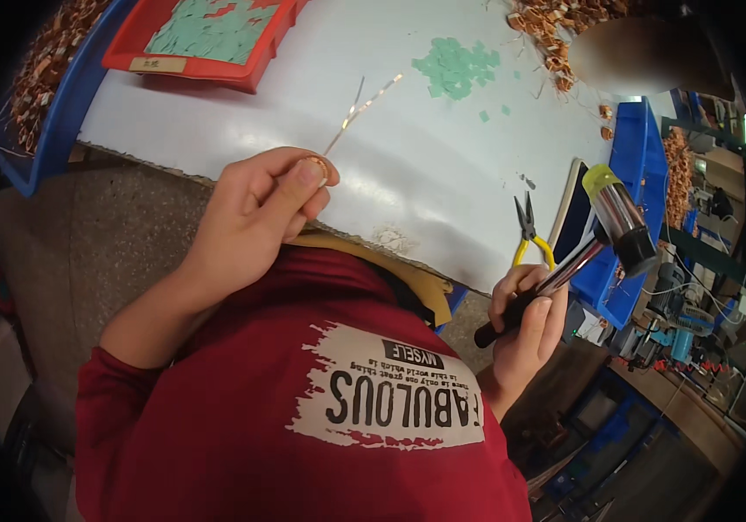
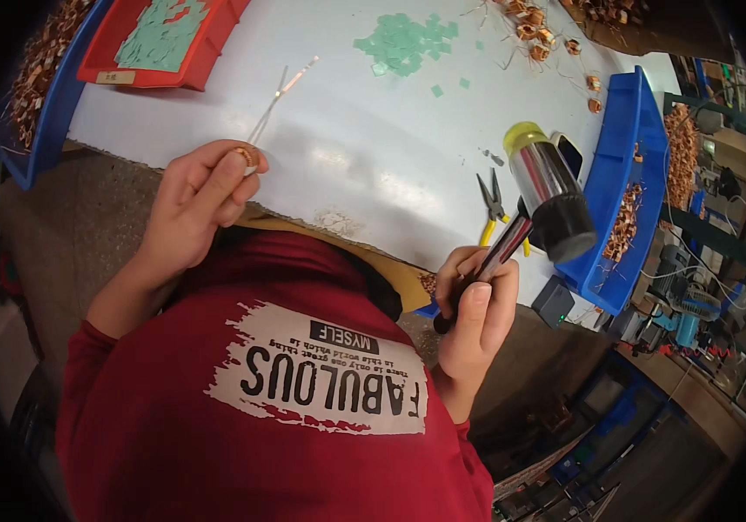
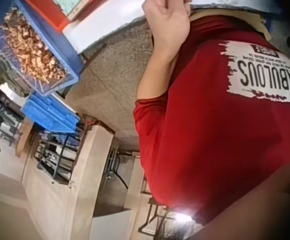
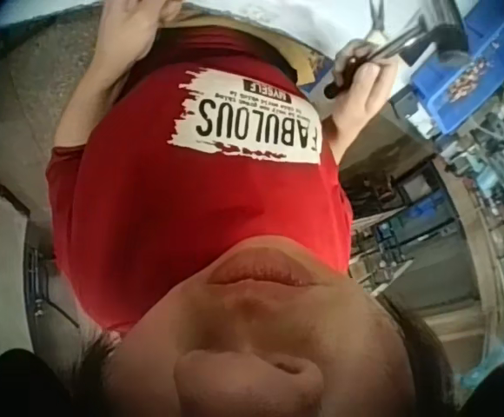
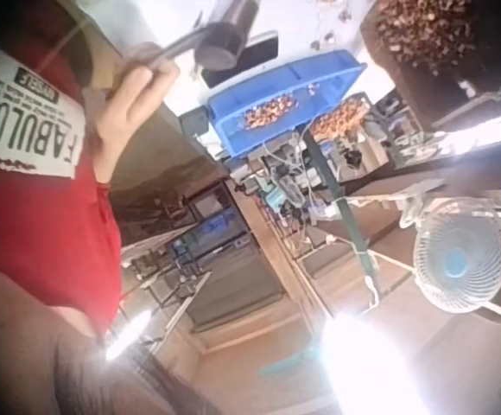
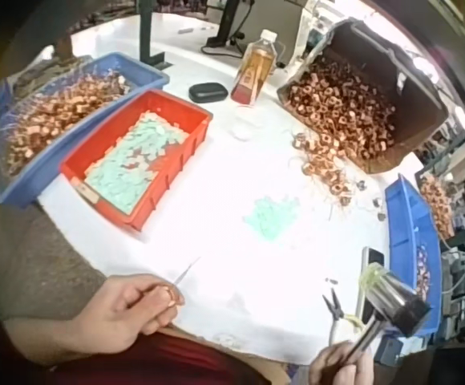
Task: The worker is assembling and securing small copper wire coils using a mallet and pliers.
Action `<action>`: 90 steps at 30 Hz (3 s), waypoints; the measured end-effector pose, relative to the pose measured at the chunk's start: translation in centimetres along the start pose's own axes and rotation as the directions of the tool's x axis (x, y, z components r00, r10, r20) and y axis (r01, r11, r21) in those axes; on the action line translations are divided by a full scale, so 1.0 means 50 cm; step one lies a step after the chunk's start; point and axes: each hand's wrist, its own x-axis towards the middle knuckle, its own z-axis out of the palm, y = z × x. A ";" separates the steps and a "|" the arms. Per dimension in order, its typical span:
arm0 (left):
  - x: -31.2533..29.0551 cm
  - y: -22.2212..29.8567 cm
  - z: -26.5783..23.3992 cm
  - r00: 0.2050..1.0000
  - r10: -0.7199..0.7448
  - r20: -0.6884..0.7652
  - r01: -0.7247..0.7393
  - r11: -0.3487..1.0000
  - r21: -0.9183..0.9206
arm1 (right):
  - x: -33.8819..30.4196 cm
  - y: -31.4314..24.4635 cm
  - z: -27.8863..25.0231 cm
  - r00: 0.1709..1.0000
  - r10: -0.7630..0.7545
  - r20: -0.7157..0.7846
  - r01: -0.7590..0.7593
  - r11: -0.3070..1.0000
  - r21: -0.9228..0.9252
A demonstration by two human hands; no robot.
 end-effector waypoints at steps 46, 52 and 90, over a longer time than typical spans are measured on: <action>-0.088 -0.104 -0.088 0.963 -0.167 0.212 0.269 0.638 -0.721 | 0.001 0.001 0.057 0.792 0.118 0.599 0.314 0.763 -0.565; -0.090 -0.106 -0.089 0.970 -0.178 0.167 0.242 0.628 -0.739 | 0.000 -0.007 0.124 0.766 0.119 0.632 0.422 0.649 -0.633; -0.046 -0.122 -0.048 0.951 -0.186 0.246 0.306 0.463 -0.832 | 0.030 0.019 0.094 0.756 0.104 0.647 0.598 0.293 -0.746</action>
